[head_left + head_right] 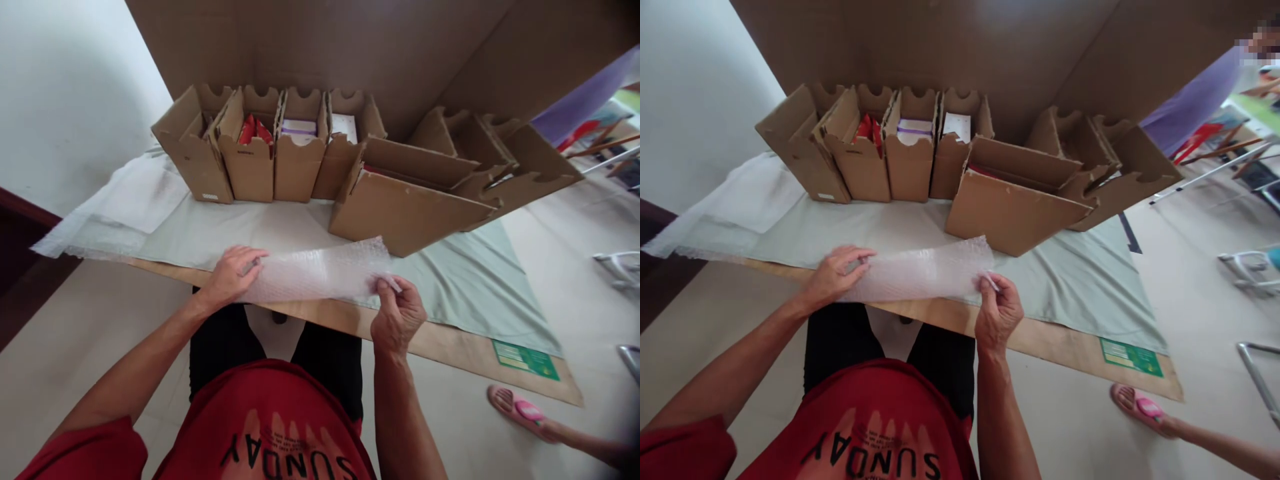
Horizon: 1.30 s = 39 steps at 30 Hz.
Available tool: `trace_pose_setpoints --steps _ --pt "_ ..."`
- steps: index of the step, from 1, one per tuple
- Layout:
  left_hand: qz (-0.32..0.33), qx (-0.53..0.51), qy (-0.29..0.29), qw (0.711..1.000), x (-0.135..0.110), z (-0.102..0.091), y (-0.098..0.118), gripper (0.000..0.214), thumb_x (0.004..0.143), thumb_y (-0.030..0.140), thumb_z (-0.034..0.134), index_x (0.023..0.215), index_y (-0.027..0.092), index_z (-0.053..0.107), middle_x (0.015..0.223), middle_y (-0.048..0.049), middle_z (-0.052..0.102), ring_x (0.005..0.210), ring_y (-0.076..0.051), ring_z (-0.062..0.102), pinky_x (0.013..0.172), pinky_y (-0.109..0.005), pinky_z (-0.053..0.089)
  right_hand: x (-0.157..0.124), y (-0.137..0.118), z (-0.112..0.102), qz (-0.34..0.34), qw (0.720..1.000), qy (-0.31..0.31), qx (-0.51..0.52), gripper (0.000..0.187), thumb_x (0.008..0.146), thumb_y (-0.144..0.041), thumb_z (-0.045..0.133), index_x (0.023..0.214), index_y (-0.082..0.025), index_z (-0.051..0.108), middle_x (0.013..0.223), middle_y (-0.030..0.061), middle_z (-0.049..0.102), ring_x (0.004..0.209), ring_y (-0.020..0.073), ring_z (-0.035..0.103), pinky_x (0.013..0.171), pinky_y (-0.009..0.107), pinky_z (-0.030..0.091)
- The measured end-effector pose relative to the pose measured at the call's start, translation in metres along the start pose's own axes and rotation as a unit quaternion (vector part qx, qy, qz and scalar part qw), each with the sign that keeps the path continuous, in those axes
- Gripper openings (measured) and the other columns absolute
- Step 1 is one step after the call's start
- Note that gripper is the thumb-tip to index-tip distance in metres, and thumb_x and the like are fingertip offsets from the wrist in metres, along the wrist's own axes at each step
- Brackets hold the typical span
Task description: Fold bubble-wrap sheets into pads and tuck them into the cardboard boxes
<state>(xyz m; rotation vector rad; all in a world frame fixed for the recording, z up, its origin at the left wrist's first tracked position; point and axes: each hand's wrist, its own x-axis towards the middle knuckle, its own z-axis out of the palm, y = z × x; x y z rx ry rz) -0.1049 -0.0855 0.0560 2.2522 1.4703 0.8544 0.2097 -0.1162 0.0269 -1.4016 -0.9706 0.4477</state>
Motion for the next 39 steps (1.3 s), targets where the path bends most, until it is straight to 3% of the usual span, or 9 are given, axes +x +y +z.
trace_pose_setpoints --steps 4,8,12,15,20,24,27,33,39 --pt "0.066 0.129 0.070 0.987 0.029 -0.003 0.007 0.041 0.086 0.017 0.056 0.125 0.024 0.070 0.119 -0.0100 0.070 0.124 -0.031 0.060 0.117 -0.058 0.034 0.010 0.009 -0.007 -0.065 0.993 -0.060 -0.075 0.016 0.087 -0.035 0.066 0.092 -0.021 0.071 0.129 0.0101 0.067 0.123 0.0271 0.062 0.106 0.048 0.047" --pt "0.115 0.138 0.009 0.984 0.033 0.007 0.020 0.062 0.078 0.022 0.064 0.140 0.020 0.059 0.152 -0.0147 0.052 0.150 -0.037 0.037 0.124 -0.061 0.020 0.012 0.015 -0.016 -0.094 0.987 -0.095 -0.086 0.014 0.086 -0.027 0.059 0.079 -0.023 0.071 0.149 0.0064 0.056 0.136 0.0298 0.054 0.113 0.055 0.041" --pt "0.113 0.086 -0.048 0.989 0.029 0.006 0.035 0.056 0.086 0.042 0.065 0.137 0.019 0.061 0.138 -0.0138 0.066 0.139 -0.036 0.052 0.121 -0.058 0.028 0.015 0.019 -0.035 -0.113 0.972 -0.195 -0.070 0.021 0.083 -0.022 0.054 0.070 -0.023 0.070 0.156 0.0007 0.051 0.145 0.0321 0.046 0.117 0.058 0.036" --pt "0.045 0.058 -0.157 0.985 0.030 -0.002 0.043 0.046 0.097 0.052 0.052 0.128 0.021 0.068 0.100 -0.0078 0.078 0.098 -0.029 0.071 0.093 -0.042 0.051 0.020 0.025 -0.057 -0.139 0.940 -0.295 -0.101 0.027 0.080 -0.015 0.049 0.070 -0.025 0.072 0.152 -0.0010 0.056 0.149 0.0303 0.042 0.121 0.058 0.032" --pt "0.009 0.043 -0.424 0.905 0.027 -0.015 0.046 0.030 0.098 0.039 0.051 0.097 0.026 0.078 0.083 -0.0019 0.078 0.074 -0.021 0.069 0.066 -0.028 0.044 0.040 0.032 -0.104 -0.152 0.881 -0.365 -0.261 0.037 0.089 -0.016 0.044 0.095 -0.028 0.079 0.139 0.0044 0.067 0.142 0.0310 0.050 0.114 0.061 0.042" --pt "-0.019 0.081 -0.290 0.953 0.024 -0.007 0.044 0.032 0.099 0.032 0.047 0.102 0.023 0.078 0.094 -0.0053 0.079 0.090 -0.023 0.072 0.080 -0.032 0.051 0.048 0.015 -0.106 -0.197 0.890 -0.280 -0.302 0.032 0.097 -0.021 0.046 0.108 -0.027 0.076 0.135 0.0076 0.068 0.136 0.0293 0.056 0.112 0.057 0.046" --pt "0.030 0.137 -0.155 0.978 0.021 0.019 0.051 0.035 0.099 0.026 0.046 0.119 0.018 0.073 0.130 -0.0143 0.071 0.124 -0.030 0.064 0.104 -0.043 0.048 0.034 0.000 -0.056 -0.237 0.890 -0.257 -0.292 0.031 0.099 -0.025 0.050 0.121 -0.026 0.071 0.140 0.0090 0.065 0.135 0.0282 0.057 0.114 0.055 0.045" --pt "0.114 0.204 -0.183 0.955 0.004 0.078 0.046 0.057 0.102 0.039 0.048 0.152 0.013 0.047 0.165 -0.0176 0.039 0.156 -0.032 0.032 0.126 -0.052 0.025 0.001 0.000 0.046 -0.230 0.802 -0.389 -0.391 0.050 0.100 -0.028 0.048 0.148 -0.014 0.054 0.159 0.0159 0.048 0.148 0.0321 0.041 0.114 0.050 0.041" --pt "-0.034 0.285 -0.097 0.953 -0.025 0.034 -0.029 0.060 0.103 0.043 0.037 0.151 0.009 0.048 0.163 -0.0225 0.040 0.154 -0.037 0.033 0.123 -0.058 0.026 0.010 0.034 -0.023 -0.170 0.792 -0.281 -0.514 0.055 0.104 -0.044 0.041 0.148 -0.013 0.052 0.158 0.0173 0.048 0.147 0.0353 0.041 0.117 0.053 0.035"
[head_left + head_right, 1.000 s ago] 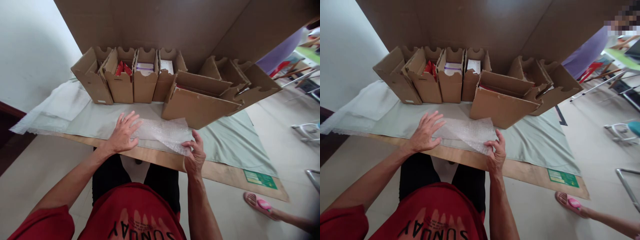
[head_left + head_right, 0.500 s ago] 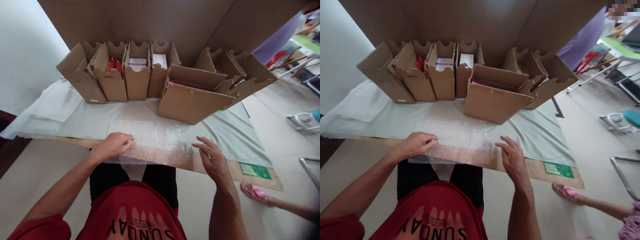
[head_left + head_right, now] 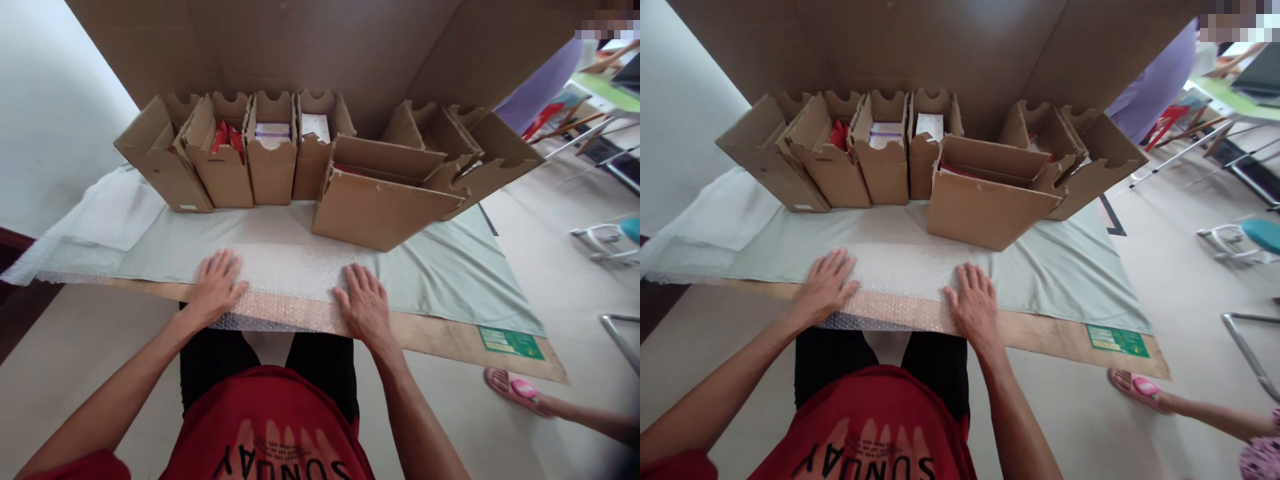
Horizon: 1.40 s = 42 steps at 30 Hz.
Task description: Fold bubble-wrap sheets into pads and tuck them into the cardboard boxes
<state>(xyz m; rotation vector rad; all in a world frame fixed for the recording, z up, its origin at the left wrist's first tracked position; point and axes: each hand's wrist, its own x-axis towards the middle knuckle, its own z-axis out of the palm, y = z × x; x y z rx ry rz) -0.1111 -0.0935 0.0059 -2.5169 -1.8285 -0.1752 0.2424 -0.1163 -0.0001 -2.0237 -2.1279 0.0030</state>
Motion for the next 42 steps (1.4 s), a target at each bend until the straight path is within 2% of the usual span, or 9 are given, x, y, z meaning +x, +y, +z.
trace_pose_setpoints --steps 4,7,11,19,25,29,33,36,42 --pt "-0.079 0.001 0.058 0.995 0.000 -0.012 -0.018 0.060 0.102 0.042 0.036 0.146 0.005 0.052 0.158 -0.0274 0.044 0.152 -0.041 0.035 0.121 -0.060 0.029 -0.002 0.012 -0.011 0.062 0.996 0.068 -0.012 0.056 0.106 -0.046 0.036 0.145 -0.011 0.054 0.153 0.0214 0.052 0.145 0.0381 0.044 0.111 0.055 0.039" --pt "-0.042 -0.013 0.055 0.998 0.020 -0.018 0.000 0.056 0.098 0.034 0.044 0.148 0.008 0.051 0.159 -0.0236 0.044 0.151 -0.039 0.036 0.121 -0.058 0.029 0.022 -0.027 -0.014 -0.040 0.997 0.061 0.011 0.052 0.106 -0.043 0.038 0.147 -0.015 0.053 0.159 0.0180 0.047 0.148 0.0342 0.040 0.114 0.051 0.037" --pt "-0.043 -0.008 0.004 0.999 0.050 -0.022 0.012 0.047 0.093 0.022 0.048 0.136 0.011 0.061 0.139 -0.0225 0.062 0.130 -0.038 0.055 0.108 -0.054 0.043 0.049 -0.061 -0.008 -0.151 0.988 -0.023 0.026 0.051 0.104 -0.041 0.044 0.148 -0.016 0.054 0.158 0.0152 0.049 0.147 0.0317 0.042 0.116 0.047 0.035" --pt "-0.067 -0.034 -0.025 0.997 0.074 -0.027 -0.011 0.027 0.091 0.022 0.051 0.098 0.019 0.076 0.103 -0.0139 0.075 0.109 -0.033 0.062 0.098 -0.048 0.044 0.006 0.005 0.003 -0.011 1.000 0.022 -0.004 0.054 0.105 -0.044 0.036 0.147 -0.013 0.052 0.157 0.0180 0.049 0.147 0.0328 0.040 0.117 0.051 0.033" --pt "-0.100 -0.013 0.045 0.994 0.076 -0.031 0.013 0.050 0.086 0.019 0.055 0.135 0.011 0.063 0.128 -0.0227 0.067 0.122 -0.039 0.058 0.105 -0.056 0.041 0.007 0.005 -0.004 0.034 0.997 0.062 0.011 0.056 0.105 -0.046 0.034 0.147 -0.013 0.051 0.157 0.0202 0.048 0.147 0.0346 0.040 0.113 0.053 0.036" --pt "0.024 -0.064 0.077 0.995 0.070 -0.019 0.056 0.058 0.095 0.027 0.051 0.151 0.013 0.046 0.162 -0.0207 0.040 0.152 -0.036 0.034 0.121 -0.055 0.028 0.029 -0.028 -0.009 -0.040 0.997 0.054 0.033 0.052 0.104 -0.039 0.040 0.149 -0.016 0.051 0.160 0.0183 0.044 0.149 0.0341 0.037 0.115 0.053 0.034" --pt "0.145 -0.092 -0.025 0.985 0.071 -0.001 0.083 0.061 0.102 0.041 0.044 0.157 0.013 0.039 0.169 -0.0185 0.029 0.159 -0.030 0.021 0.127 -0.051 0.019 0.044 -0.051 -0.005 -0.129 0.990 -0.036 0.040 0.053 0.103 -0.037 0.044 0.151 -0.016 0.050 0.161 0.0158 0.045 0.149 0.0327 0.038 0.117 0.050 0.033" --pt "0.129 -0.067 -0.066 0.987 0.068 0.006 0.067 0.062 0.104 0.044 0.038 0.158 0.013 0.038 0.168 -0.0173 0.031 0.159 -0.030 0.024 0.128 -0.053 0.017 0.038 -0.032 -0.002 -0.123 0.991 -0.054 0.028 0.055 0.104 -0.042 0.041 0.151 -0.015 0.050 0.160 0.0154 0.047 0.149 0.0324 0.038 0.119 0.051 0.031" --pt "0.008 -0.027 -0.053 0.998 0.034 -0.002 0.018 0.064 0.105 0.046 0.038 0.157 0.009 0.039 0.168 -0.0229 0.029 0.158 -0.037 0.024 0.126 -0.060 0.018 -0.013 0.043 -0.011 -0.021 0.999 0.033 0.002 0.055 0.105 -0.046 0.036 0.148 -0.016 0.052 0.156 0.0178 0.050 0.148 0.0344 0.040 0.115 0.054 0.034"
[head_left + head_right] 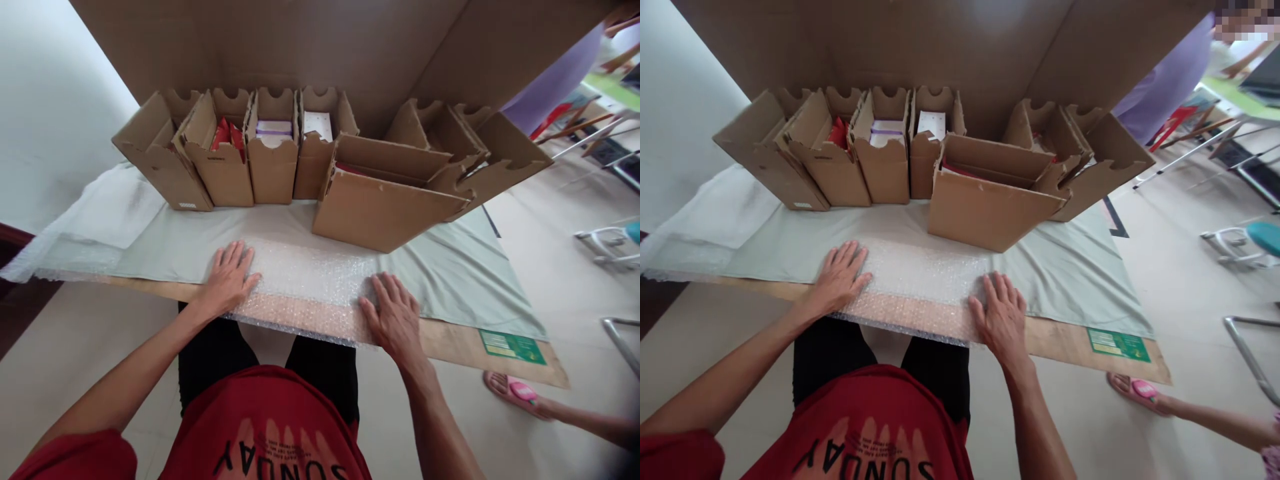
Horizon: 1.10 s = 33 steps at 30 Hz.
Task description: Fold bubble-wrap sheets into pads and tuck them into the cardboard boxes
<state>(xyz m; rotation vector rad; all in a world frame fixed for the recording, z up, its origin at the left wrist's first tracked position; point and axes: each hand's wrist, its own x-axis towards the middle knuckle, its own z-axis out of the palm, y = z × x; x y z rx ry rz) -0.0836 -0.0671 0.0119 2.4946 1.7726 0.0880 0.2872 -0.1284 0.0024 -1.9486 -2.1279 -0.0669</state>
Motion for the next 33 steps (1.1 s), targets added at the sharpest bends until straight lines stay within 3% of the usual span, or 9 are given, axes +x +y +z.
trace_pose_setpoints --steps 2,7,10,13,16,20,26,30,33 --pt "0.006 -0.010 0.008 1.000 -0.017 -0.004 -0.004 0.066 0.104 0.048 0.038 0.156 0.007 0.040 0.167 -0.0251 0.028 0.157 -0.039 0.025 0.125 -0.060 0.021 -0.024 0.010 -0.009 -0.016 0.999 0.035 0.009 0.058 0.104 -0.051 0.039 0.151 -0.017 0.049 0.156 0.0184 0.049 0.148 0.0351 0.039 0.114 0.054 0.035" --pt "0.221 -0.048 -0.016 0.974 -0.051 -0.011 0.007 0.088 0.089 0.065 0.062 0.159 0.019 0.035 0.171 -0.0181 0.025 0.159 -0.035 0.020 0.129 -0.055 0.018 -0.066 -0.001 -0.016 -0.149 0.988 0.009 0.044 0.076 0.095 -0.061 0.056 0.158 -0.021 0.038 0.161 0.0168 0.043 0.149 0.0351 0.038 0.115 0.052 0.035" --pt "0.253 -0.023 -0.037 0.966 -0.056 -0.008 0.013 0.078 0.087 0.043 0.071 0.156 0.023 0.040 0.170 -0.0162 0.029 0.158 -0.035 0.023 0.128 -0.056 0.018 -0.069 -0.009 -0.008 -0.152 0.988 -0.003 0.028 0.058 0.098 -0.042 0.058 0.152 -0.023 0.050 0.157 0.0148 0.050 0.144 0.0337 0.046 0.112 0.051 0.039" --pt "0.248 -0.006 -0.035 0.968 -0.056 -0.004 0.012 0.067 0.088 0.019 0.064 0.153 0.022 0.046 0.167 -0.0145 0.035 0.157 -0.033 0.029 0.127 -0.055 0.022 -0.064 -0.008 -0.006 -0.153 0.987 0.007 0.038 0.041 0.099 -0.030 0.055 0.138 -0.024 0.065 0.148 0.0126 0.060 0.135 0.0317 0.055 0.105 0.048 0.046" --pt "0.243 -0.040 -0.026 0.969 -0.056 -0.006 0.007 0.055 0.091 0.016 0.057 0.146 0.023 0.055 0.162 -0.0116 0.045 0.154 -0.030 0.037 0.126 -0.053 0.028 -0.060 -0.003 -0.015 -0.164 0.983 -0.001 0.082 0.031 0.101 -0.029 0.054 0.123 -0.028 0.075 0.135 0.0097 0.070 0.123 0.0291 0.063 0.100 0.047 0.050" --pt "0.217 -0.173 -0.057 0.959 -0.050 -0.027 -0.003 0.037 0.099 0.023 0.046 0.127 0.025 0.070 0.141 -0.0081 0.068 0.139 -0.025 0.056 0.118 -0.048 0.041 -0.052 0.003 -0.036 -0.147 0.969 -0.016 0.199 0.027 0.101 -0.033 0.053 0.104 -0.029 0.080 0.121 0.0070 0.076 0.122 0.0289 0.065 0.101 0.049 0.051" --pt "0.069 -0.352 -0.172 0.918 -0.022 -0.067 -0.029 0.026 0.085 0.037 0.060 0.101 0.025 0.077 0.108 -0.0033 0.080 0.100 -0.023 0.074 0.088 -0.032 0.057 -0.021 0.009 -0.051 0.084 0.936 -0.029 0.341 0.036 0.094 -0.051 0.059 0.082 -0.022 0.076 0.080 0.0045 0.075 0.076 0.0227 0.070 0.069 0.034 0.054" --pt "-0.020 -0.416 -0.121 0.901 -0.011 -0.057 -0.029 0.027 0.081 0.042 0.060 0.087 0.021 0.075 0.091 -0.0041 0.080 0.087 -0.022 0.074 0.081 -0.031 0.057 -0.007 0.005 -0.034 0.171 0.913 0.004 0.370 0.038 0.088 -0.054 0.061 0.071 -0.020 0.068 0.065 0.0019 0.065 0.062 0.0180 0.060 0.062 0.031 0.048" --pt "-0.078 -0.429 -0.041 0.899 -0.011 -0.039 -0.020 0.028 0.080 0.046 0.059 0.081 0.020 0.070 0.078 -0.0036 0.077 0.075 -0.020 0.071 0.074 -0.030 0.056 -0.007 0.003 -0.021 0.218 0.889 0.036 0.400 0.037 0.084 -0.055 0.065 0.087 -0.019 0.069 0.071 0.0035 0.070 0.062 0.0188 0.063 0.061 0.032 0.050"
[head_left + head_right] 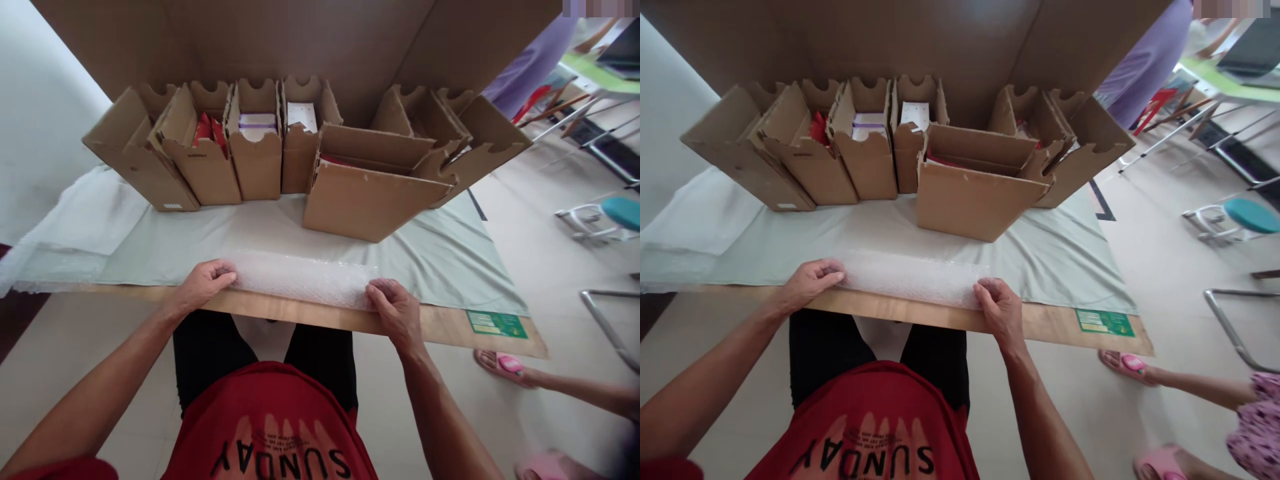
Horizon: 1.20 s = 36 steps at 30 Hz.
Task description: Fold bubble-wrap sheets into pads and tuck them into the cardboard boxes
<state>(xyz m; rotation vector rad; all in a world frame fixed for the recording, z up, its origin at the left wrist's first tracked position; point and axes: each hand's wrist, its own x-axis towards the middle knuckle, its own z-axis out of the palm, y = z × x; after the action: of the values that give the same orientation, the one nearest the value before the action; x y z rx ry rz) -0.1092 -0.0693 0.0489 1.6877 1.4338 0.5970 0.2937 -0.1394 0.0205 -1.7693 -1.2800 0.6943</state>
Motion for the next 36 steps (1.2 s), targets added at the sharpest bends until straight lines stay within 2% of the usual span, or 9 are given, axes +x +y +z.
trace_pose_setpoints --steps 6,14,18,21,23,25,28,32,36 --pt "-0.005 0.084 0.125 0.989 -0.001 0.027 -0.009 0.027 0.080 0.044 0.056 0.086 0.021 0.070 0.072 -0.0009 0.073 0.067 -0.018 0.067 0.066 -0.028 0.051 -0.003 0.011 0.009 -0.025 0.993 0.089 -0.072 0.047 0.084 -0.054 0.064 0.114 -0.018 0.066 0.078 0.0043 0.073 0.065 0.0199 0.065 0.070 0.036 0.054" --pt "-0.015 0.305 0.159 0.939 -0.001 0.039 -0.012 0.037 0.090 0.039 0.052 0.115 0.020 0.071 0.088 -0.0078 0.077 0.082 -0.026 0.072 0.074 -0.033 0.052 0.000 0.014 0.018 -0.031 0.963 0.122 -0.238 0.059 0.090 -0.057 0.052 0.130 -0.014 0.061 0.089 0.0081 0.073 0.075 0.0239 0.065 0.069 0.035 0.046" --pt "-0.021 0.348 0.151 0.925 -0.006 0.038 -0.009 0.046 0.093 0.037 0.053 0.132 0.015 0.062 0.089 -0.0103 0.074 0.086 -0.031 0.071 0.079 -0.039 0.054 0.002 0.016 0.016 -0.035 0.956 0.121 -0.264 0.061 0.092 -0.059 0.050 0.132 -0.014 0.060 0.090 0.0085 0.073 0.076 0.0240 0.064 0.065 0.033 0.041" --pt "0.008 0.366 0.206 0.907 -0.010 0.046 0.005 0.053 0.094 0.034 0.055 0.141 0.009 0.054 0.116 -0.0220 0.070 0.110 -0.039 0.066 0.094 -0.051 0.052 0.003 0.016 0.015 -0.039 0.955 0.118 -0.270 0.060 0.093 -0.058 0.048 0.133 -0.015 0.060 0.088 0.0085 0.073 0.076 0.0238 0.064 0.064 0.032 0.039" --pt "0.069 0.365 0.235 0.898 -0.011 0.062 0.021 0.055 0.095 0.030 0.055 0.145 0.008 0.051 0.141 -0.0280 0.057 0.131 -0.043 0.055 0.107 -0.058 0.044 0.004 0.015 0.017 -0.047 0.953 0.117 -0.275 0.058 0.094 -0.056 0.048 0.133 -0.015 0.060 0.088 0.0081 0.072 0.075 0.0232 0.063 0.064 0.032 0.039" --pt "0.156 0.356 0.203 0.899 -0.009 0.085 0.038 0.051 0.097 0.027 0.054 0.146 0.012 0.051 0.157 -0.0254 0.045 0.146 -0.041 0.041 0.117 -0.060 0.036 0.005 0.014 0.019 -0.060 0.952 0.117 -0.277 0.055 0.094 -0.053 0.048 0.132 -0.015 0.061 0.087 0.0072 0.072 0.075 0.0222 0.063 0.064 0.031 0.039" --pt "0.236 0.359 0.071 0.900 -0.003 0.119 0.055 0.048 0.100 0.028 0.052 0.147 0.020 0.052 0.164 -0.0173 0.040 0.154 -0.036 0.032 0.123 -0.061 0.028 0.008 0.016 0.019 -0.081 0.950 0.112 -0.281 0.053 0.095 -0.049 0.048 0.132 -0.014 0.061 0.083 0.0055 0.071 0.074 0.0210 0.062 0.065 0.030 0.039" --pt "0.203 0.385 -0.029 0.900 0.002 0.142 0.055 0.052 0.105 0.041 0.046 0.153 0.021 0.047 0.166 -0.0172 0.037 0.155 -0.038 0.029 0.122 -0.072 0.021 0.010 0.020 0.014 -0.113 0.937 0.123 -0.307 0.049 0.097 -0.048 0.049 0.130 -0.014 0.062 0.093 0.0096 0.073 0.082 0.0245 0.065 0.071 0.034 0.044" --pt "0.191 0.399 -0.037 0.896 0.001 0.145 0.049 0.058 0.105 0.048 0.044 0.157 0.023 0.041 0.169 -0.0163 0.030 0.158 -0.039 0.023 0.121 -0.076 0.016 -0.001 0.002 0.030 -0.210 0.907 0.136 -0.339 0.047 0.101 -0.044 0.049 0.132 -0.012 0.061 0.139 0.0238 0.061 0.121 0.0364 0.059 0.093 0.048 0.046"
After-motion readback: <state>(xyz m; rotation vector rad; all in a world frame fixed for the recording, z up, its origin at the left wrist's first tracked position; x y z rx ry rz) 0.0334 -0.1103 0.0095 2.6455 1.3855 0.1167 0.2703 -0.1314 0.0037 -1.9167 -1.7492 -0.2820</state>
